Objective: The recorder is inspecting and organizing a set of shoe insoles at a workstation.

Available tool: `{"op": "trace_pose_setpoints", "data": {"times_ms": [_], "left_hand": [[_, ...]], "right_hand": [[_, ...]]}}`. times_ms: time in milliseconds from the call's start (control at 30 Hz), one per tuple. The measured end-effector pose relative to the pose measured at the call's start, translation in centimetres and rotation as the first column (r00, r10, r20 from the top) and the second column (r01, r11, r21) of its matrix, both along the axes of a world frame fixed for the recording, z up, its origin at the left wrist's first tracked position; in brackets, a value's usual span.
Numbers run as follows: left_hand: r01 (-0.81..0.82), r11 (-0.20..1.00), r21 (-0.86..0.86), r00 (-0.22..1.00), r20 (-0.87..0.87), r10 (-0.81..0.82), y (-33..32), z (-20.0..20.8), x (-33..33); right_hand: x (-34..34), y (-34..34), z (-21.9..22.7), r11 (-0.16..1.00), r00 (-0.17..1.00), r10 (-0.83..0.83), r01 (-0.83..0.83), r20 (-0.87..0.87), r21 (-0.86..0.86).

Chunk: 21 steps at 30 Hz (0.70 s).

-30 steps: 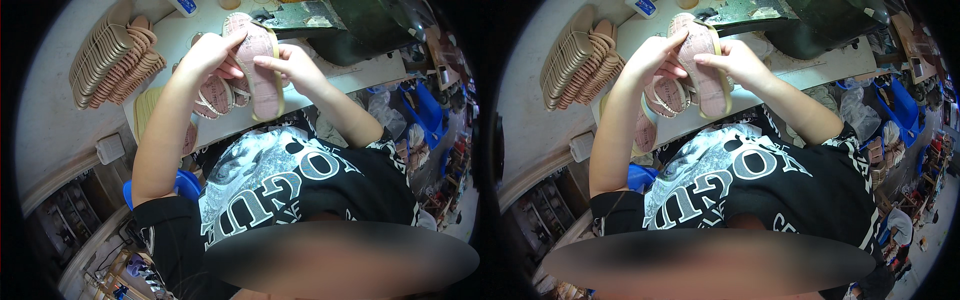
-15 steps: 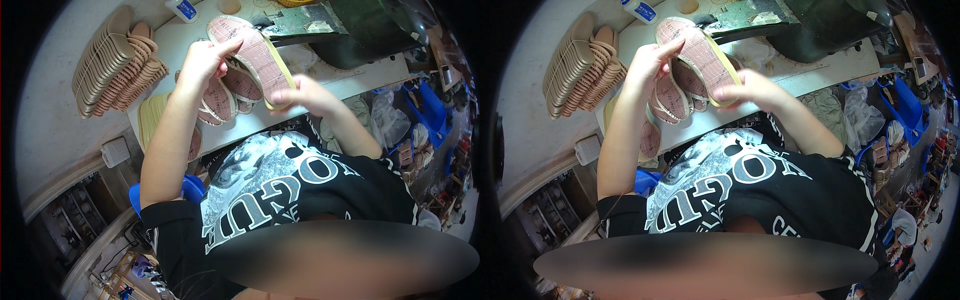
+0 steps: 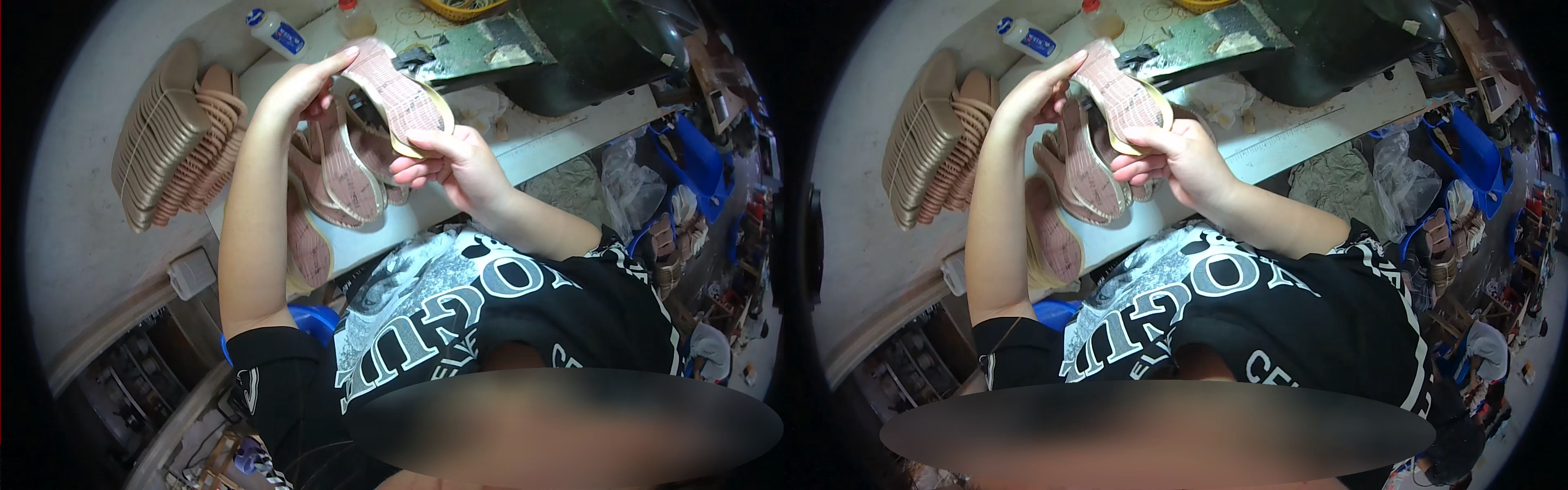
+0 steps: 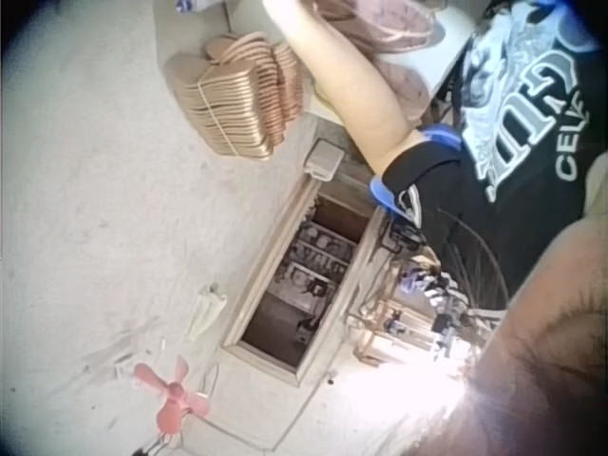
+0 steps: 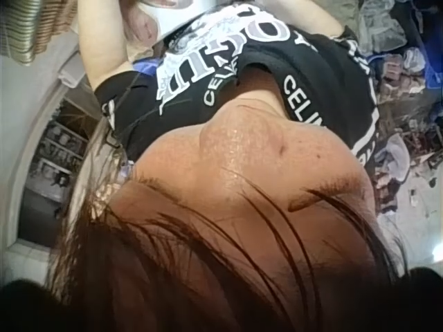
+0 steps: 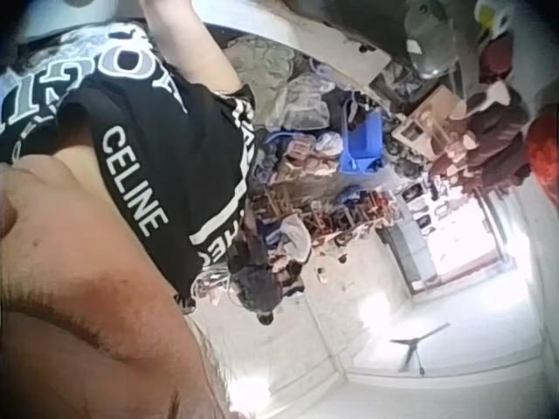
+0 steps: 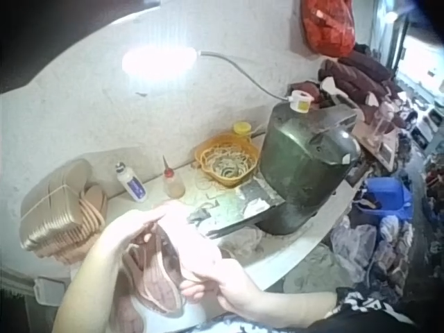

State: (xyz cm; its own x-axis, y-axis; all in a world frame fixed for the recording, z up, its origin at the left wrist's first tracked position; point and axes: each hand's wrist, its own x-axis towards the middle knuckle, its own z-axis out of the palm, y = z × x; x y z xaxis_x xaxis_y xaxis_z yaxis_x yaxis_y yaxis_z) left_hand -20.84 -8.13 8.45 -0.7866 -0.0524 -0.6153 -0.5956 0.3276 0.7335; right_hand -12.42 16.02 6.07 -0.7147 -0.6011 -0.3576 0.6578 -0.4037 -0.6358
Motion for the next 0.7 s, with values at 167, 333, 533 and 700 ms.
{"op": "trace_pose_setpoints", "data": {"times_ms": [167,333,533,700], "left_hand": [[0.046,0.913,-0.405,0.924,-0.329,-0.193,-1.9,-1.7,-2.7],[0.486,0.646,-0.588,0.38,-0.523,-0.763,-0.3,0.9,-4.7],[0.74,0.617,-0.27,0.57,-0.236,-0.787,0.9,1.4,-5.6],[0.733,0.678,-0.053,0.655,-0.216,-0.724,1.0,2.0,-4.3]], "right_hand": [[-1.4,-1.6,0.3,0.999,0.993,-0.044,0.043,0.106,0.012],[-2.5,-2.4,0.0,0.996,0.991,-0.081,0.084,0.108,-0.018],[-3.3,-2.7,0.6,0.995,0.997,-0.061,0.057,0.048,0.08],[-3.9,-2.1,1.3,0.992,1.0,-0.001,-0.003,0.027,0.127]]}}
